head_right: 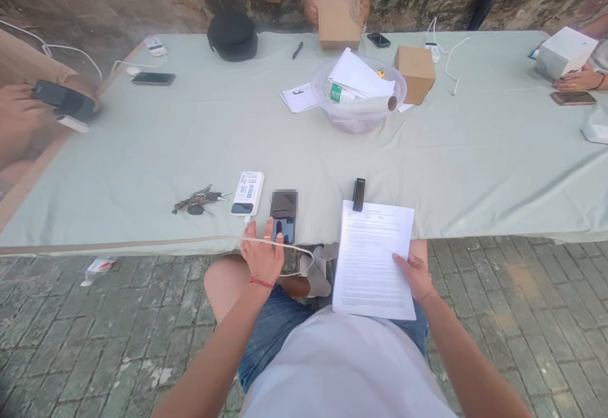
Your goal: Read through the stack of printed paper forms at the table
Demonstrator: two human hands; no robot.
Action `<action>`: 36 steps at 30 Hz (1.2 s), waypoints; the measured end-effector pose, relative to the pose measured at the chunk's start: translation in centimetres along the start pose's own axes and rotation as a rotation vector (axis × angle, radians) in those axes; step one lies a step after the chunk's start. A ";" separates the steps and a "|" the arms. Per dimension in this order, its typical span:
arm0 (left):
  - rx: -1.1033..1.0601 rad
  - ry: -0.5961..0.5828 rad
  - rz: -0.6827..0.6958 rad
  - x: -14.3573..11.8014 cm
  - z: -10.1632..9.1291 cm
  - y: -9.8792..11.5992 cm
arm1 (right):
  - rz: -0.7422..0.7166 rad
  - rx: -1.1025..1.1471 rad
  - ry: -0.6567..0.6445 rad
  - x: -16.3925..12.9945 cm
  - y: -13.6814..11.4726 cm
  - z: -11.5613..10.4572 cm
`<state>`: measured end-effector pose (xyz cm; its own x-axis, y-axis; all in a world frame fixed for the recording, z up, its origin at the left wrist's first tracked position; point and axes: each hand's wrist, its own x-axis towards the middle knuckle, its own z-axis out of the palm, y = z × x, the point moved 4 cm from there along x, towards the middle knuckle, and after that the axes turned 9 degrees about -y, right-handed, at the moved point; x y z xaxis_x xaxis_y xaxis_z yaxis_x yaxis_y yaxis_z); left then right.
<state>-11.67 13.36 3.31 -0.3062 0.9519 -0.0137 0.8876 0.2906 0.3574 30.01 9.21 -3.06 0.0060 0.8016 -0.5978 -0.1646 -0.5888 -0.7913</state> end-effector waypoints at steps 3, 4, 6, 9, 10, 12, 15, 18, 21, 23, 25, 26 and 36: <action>0.021 -0.016 -0.001 0.1 0.0 0.1 | 0.007 0.004 -0.009 -0.1 -0.1 0.1; 0.027 -0.021 0.000 0.1 0.1 0.2 | 0.011 0.005 -0.008 -0.1 -0.1 0.1; 0.020 -0.017 0.005 0.2 0.1 0.1 | 0.016 0.009 -0.002 -0.1 -0.1 0.1; -0.034 0.037 0.038 0.1 -0.1 -0.4 | 0.017 0.020 -0.012 0.0 -0.1 0.1; -0.060 0.062 0.061 0.1 -0.2 -0.7 | 0.017 0.022 -0.016 0.1 0.0 0.1; -0.113 0.109 0.113 -0.1 -0.5 -1.5 | 0.017 0.021 -0.018 0.1 0.0 0.1; -0.167 0.162 0.151 -0.4 -1.0 -3.3 | 0.016 0.023 -0.011 0.1 0.1 0.0; -0.164 0.204 0.119 -0.5 -1.7 -5.5 | 0.018 0.031 -0.016 0.2 0.2 0.0; -0.147 0.234 0.045 -0.6 -2.5 -7.6 | 0.029 0.046 -0.017 0.2 0.3 0.0; -0.160 0.192 0.013 -0.8 -2.7 -8.6 | 0.040 0.072 -0.021 0.0 0.2 0.2; -0.199 0.045 0.016 -1.4 -2.4 -8.8 | 0.056 0.104 -0.022 -0.3 -0.2 0.5; -0.229 -0.061 0.021 -1.9 -2.0 -8.6 | 0.072 0.117 -0.022 -0.5 -0.4 0.7; -0.438 -0.891 0.114 -10.0 3.9 -1.4 | 0.288 0.053 0.044 -3.9 -5.3 -5.5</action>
<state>-8.52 3.77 -0.72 0.3019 0.7496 -0.5890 0.6356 0.3021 0.7104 36.30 8.65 2.78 -0.0063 0.5963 -0.8027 -0.2171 -0.7844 -0.5810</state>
